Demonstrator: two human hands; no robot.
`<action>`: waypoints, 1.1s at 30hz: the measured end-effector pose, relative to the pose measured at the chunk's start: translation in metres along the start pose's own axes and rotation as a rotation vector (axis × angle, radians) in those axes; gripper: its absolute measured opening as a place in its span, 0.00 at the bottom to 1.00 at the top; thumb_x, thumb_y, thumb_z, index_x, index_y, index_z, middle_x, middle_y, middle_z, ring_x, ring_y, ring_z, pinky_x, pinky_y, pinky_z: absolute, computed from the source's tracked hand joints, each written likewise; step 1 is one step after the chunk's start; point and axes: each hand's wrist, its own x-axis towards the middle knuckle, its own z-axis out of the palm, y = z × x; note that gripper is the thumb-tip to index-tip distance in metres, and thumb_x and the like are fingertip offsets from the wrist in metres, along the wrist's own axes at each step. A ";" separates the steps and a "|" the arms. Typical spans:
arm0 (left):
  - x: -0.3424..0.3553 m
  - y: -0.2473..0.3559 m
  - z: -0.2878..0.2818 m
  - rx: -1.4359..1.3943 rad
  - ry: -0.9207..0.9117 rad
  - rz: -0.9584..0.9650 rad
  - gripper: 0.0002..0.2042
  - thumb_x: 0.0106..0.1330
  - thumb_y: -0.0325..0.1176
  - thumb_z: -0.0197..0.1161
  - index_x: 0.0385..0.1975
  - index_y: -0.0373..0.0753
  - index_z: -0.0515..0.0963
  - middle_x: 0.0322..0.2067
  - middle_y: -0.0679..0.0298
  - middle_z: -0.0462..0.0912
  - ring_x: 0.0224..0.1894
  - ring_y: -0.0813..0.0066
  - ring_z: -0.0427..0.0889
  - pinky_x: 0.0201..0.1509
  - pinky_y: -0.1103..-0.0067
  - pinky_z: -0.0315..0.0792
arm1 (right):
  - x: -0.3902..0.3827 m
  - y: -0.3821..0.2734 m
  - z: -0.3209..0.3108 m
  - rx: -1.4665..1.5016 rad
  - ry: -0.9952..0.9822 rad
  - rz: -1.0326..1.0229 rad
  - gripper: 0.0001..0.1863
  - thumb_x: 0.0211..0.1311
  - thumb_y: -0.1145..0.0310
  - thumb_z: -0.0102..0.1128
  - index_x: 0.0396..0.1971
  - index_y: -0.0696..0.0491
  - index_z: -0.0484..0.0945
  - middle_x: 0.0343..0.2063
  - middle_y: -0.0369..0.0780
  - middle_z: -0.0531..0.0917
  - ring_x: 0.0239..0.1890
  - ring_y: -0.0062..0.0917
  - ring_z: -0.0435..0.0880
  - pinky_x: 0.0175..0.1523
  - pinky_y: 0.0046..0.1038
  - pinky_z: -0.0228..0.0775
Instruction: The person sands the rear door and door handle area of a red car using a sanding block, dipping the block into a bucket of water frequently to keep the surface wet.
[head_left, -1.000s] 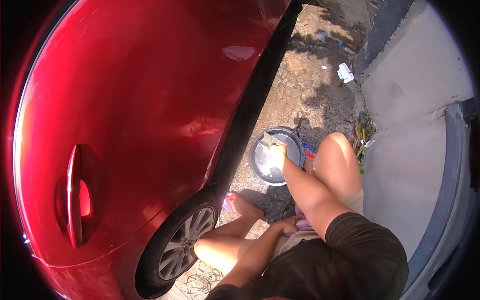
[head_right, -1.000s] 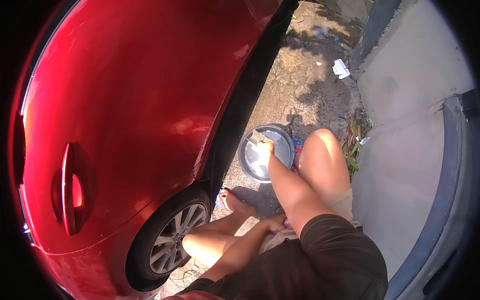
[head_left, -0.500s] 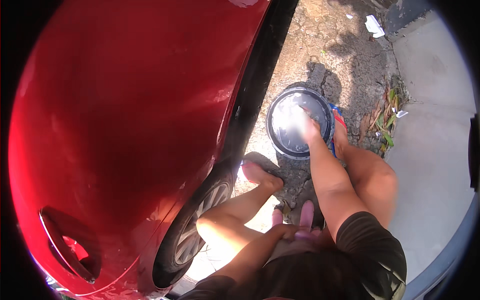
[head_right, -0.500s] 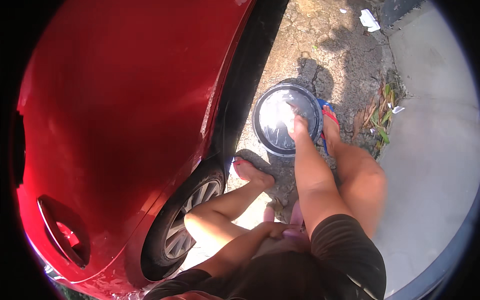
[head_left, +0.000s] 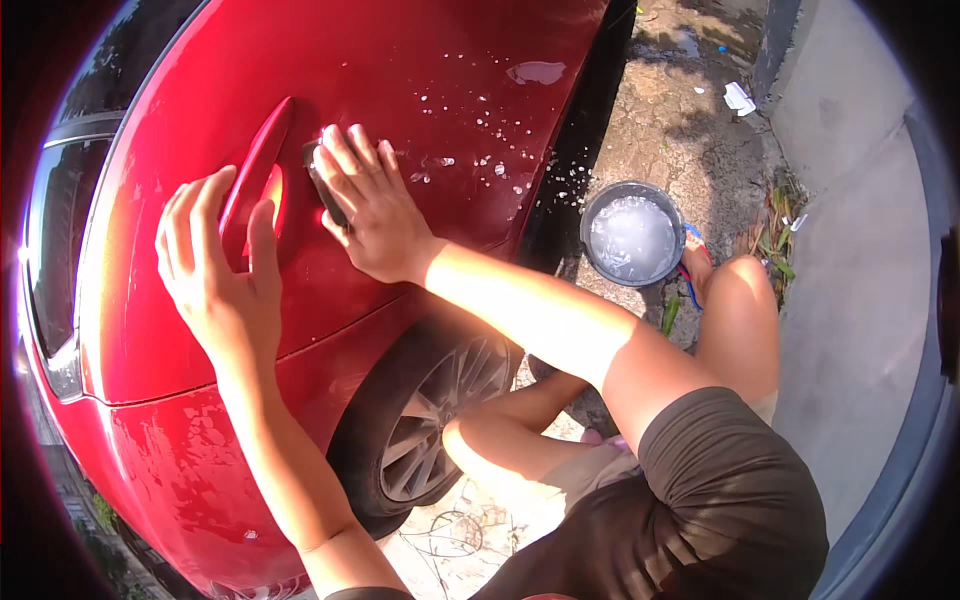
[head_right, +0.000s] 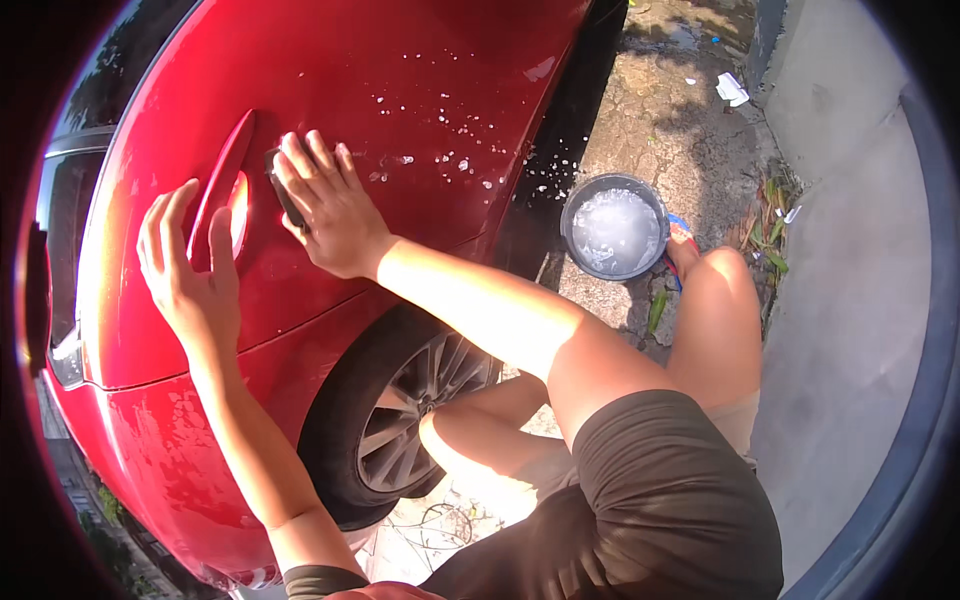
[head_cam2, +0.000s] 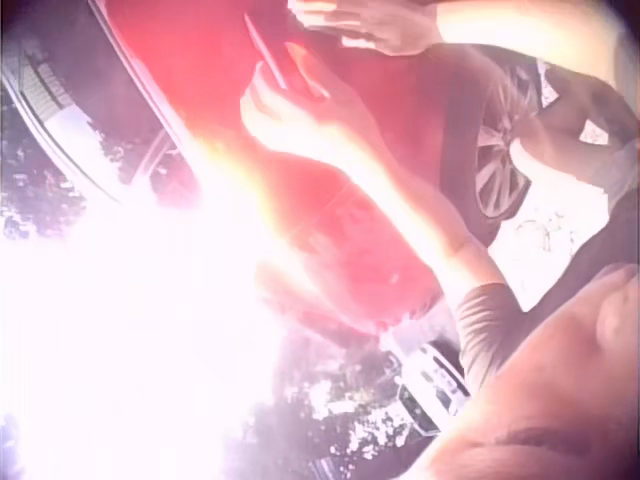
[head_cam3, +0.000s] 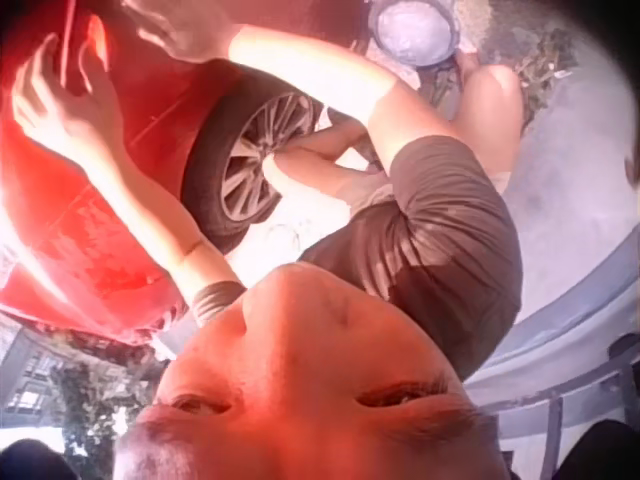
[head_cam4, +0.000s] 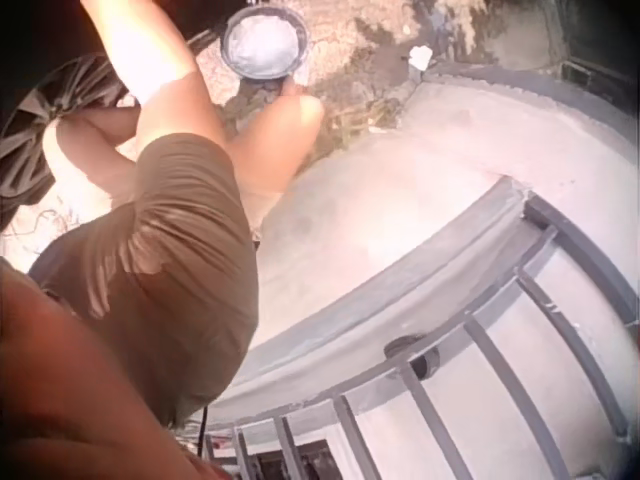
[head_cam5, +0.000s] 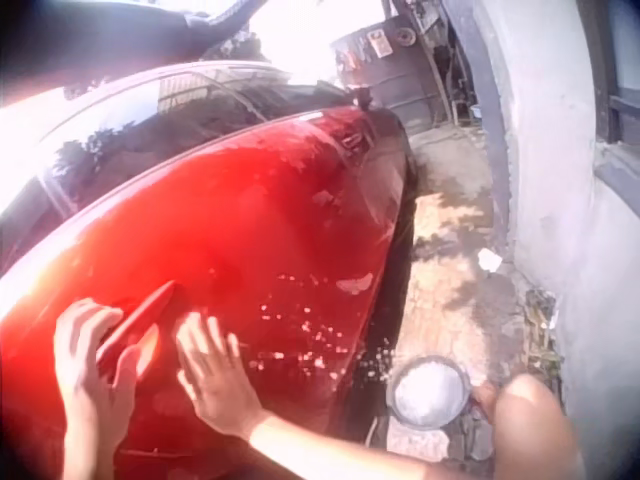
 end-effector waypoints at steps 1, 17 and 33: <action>0.021 -0.025 -0.003 0.098 -0.088 0.002 0.19 0.67 0.44 0.70 0.52 0.40 0.80 0.56 0.55 0.79 0.62 0.51 0.75 0.68 0.58 0.66 | -0.012 -0.010 0.006 -0.051 -0.111 -0.062 0.41 0.73 0.57 0.55 0.79 0.54 0.49 0.81 0.48 0.43 0.82 0.50 0.39 0.80 0.60 0.31; 0.062 -0.027 0.032 0.181 -0.170 -0.094 0.18 0.63 0.42 0.75 0.24 0.34 0.79 0.43 0.58 0.82 0.39 0.59 0.83 0.40 0.66 0.78 | 0.095 0.064 -0.023 -0.152 -0.178 -0.245 0.55 0.72 0.28 0.36 0.79 0.60 0.39 0.80 0.55 0.40 0.82 0.49 0.36 0.83 0.49 0.31; 0.043 -0.005 0.033 0.269 -0.649 -0.336 0.18 0.75 0.45 0.62 0.37 0.32 0.74 0.21 0.46 0.81 0.24 0.44 0.82 0.30 0.61 0.74 | 0.109 0.167 -0.067 -0.057 0.079 0.072 0.57 0.69 0.24 0.35 0.76 0.63 0.48 0.77 0.59 0.49 0.79 0.51 0.49 0.79 0.47 0.47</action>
